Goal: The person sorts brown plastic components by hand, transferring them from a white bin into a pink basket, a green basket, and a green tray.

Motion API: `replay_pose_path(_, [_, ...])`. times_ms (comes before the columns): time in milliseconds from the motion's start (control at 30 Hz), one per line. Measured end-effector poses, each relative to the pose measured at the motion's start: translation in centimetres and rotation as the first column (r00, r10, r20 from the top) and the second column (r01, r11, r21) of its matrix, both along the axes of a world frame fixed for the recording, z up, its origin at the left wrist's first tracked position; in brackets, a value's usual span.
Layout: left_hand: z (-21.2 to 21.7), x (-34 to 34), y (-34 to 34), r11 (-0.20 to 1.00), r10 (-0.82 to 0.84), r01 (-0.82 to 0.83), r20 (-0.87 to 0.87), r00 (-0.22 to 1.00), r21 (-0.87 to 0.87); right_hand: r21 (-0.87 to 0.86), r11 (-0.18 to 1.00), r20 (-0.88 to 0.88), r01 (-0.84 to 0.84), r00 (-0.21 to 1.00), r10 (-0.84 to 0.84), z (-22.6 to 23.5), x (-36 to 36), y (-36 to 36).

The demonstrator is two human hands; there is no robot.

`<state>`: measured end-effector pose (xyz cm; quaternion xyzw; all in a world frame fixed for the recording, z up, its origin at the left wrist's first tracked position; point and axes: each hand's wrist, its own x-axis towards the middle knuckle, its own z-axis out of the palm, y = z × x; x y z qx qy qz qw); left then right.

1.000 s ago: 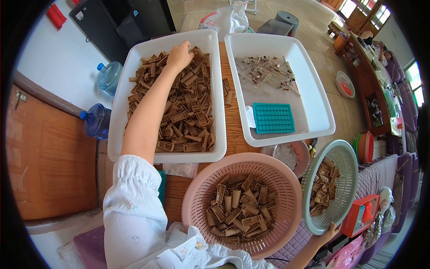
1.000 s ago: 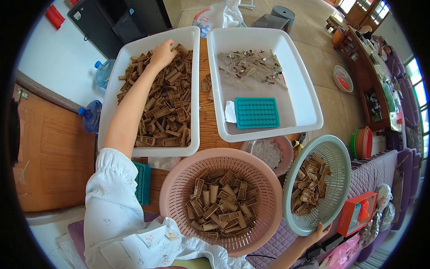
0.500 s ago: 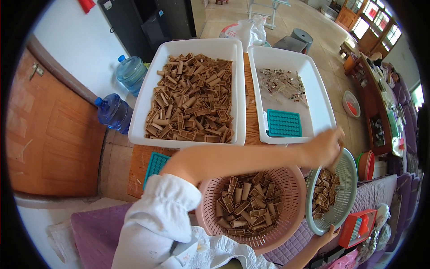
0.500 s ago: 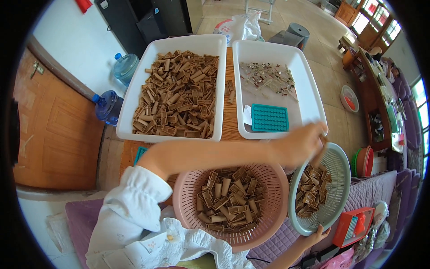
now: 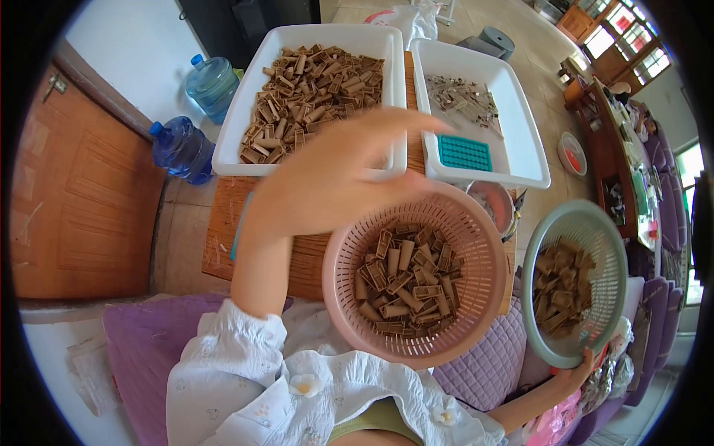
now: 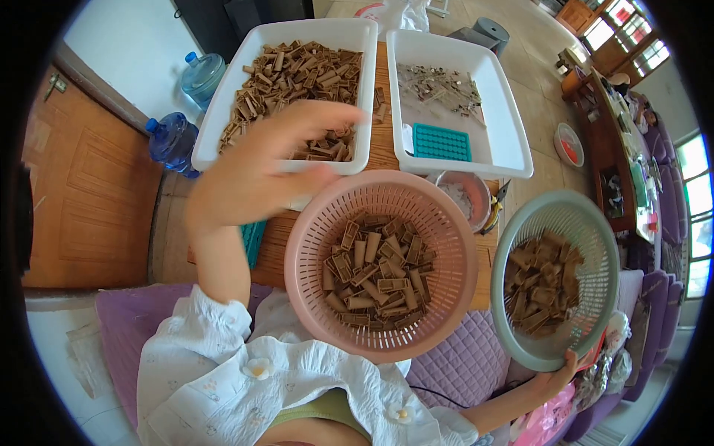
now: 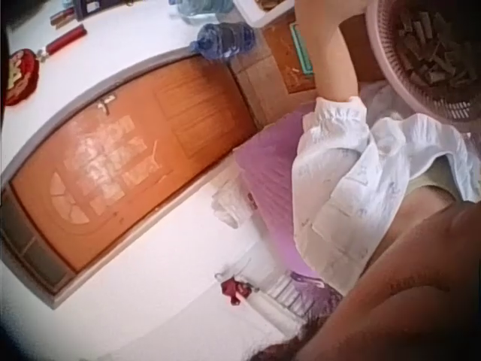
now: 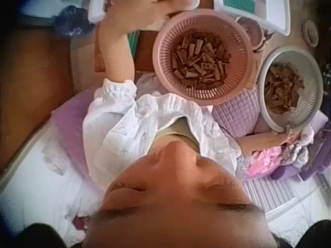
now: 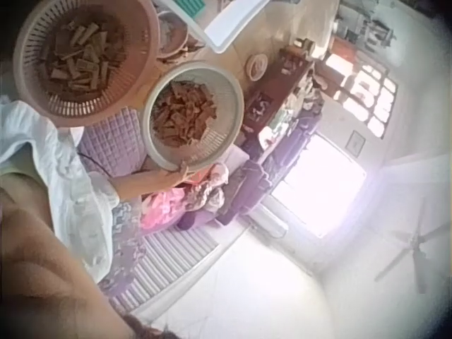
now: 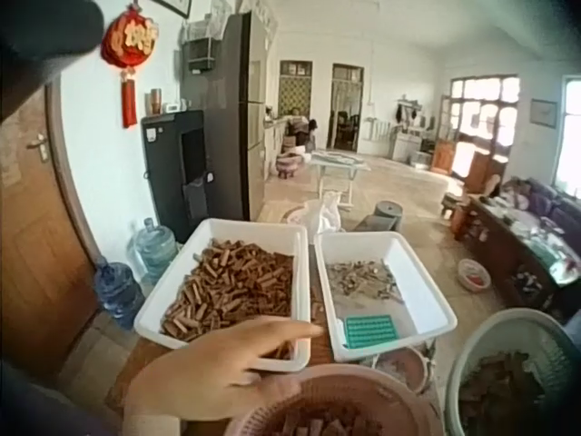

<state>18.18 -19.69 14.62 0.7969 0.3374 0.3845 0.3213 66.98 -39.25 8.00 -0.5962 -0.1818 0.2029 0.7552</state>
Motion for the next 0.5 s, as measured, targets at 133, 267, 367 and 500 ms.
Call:
replay_pose_path(133, [-3.1, -4.6, -6.6, 0.871, 0.491, -0.397, 0.533, 0.689, -0.290, 0.070, 0.985, -0.269, -0.155, 0.948, 0.168, 3.1, -3.0, 2.0])
replay_pose_path(267, [-8.4, -1.0, -10.6, 0.813, 0.408, 0.065, 0.646, 0.646, -0.578, 0.105, 0.922, -0.271, -0.372, 0.882, 0.386, 2.3, -7.9, 4.5])
replay_pose_path(367, [-8.6, 1.2, -12.5, 0.761, 0.314, 0.274, 0.703, 0.638, -0.589, 0.239, 0.797, -0.334, -0.554, 0.724, 0.603, 5.2, -16.9, 7.6])
replay_pose_path(500, [-9.2, -1.5, -16.3, 0.710, 0.374, 0.395, 0.787, 0.490, -0.583, 0.309, 0.657, -0.307, -0.687, 0.582, 0.753, 6.4, -21.7, 10.5])
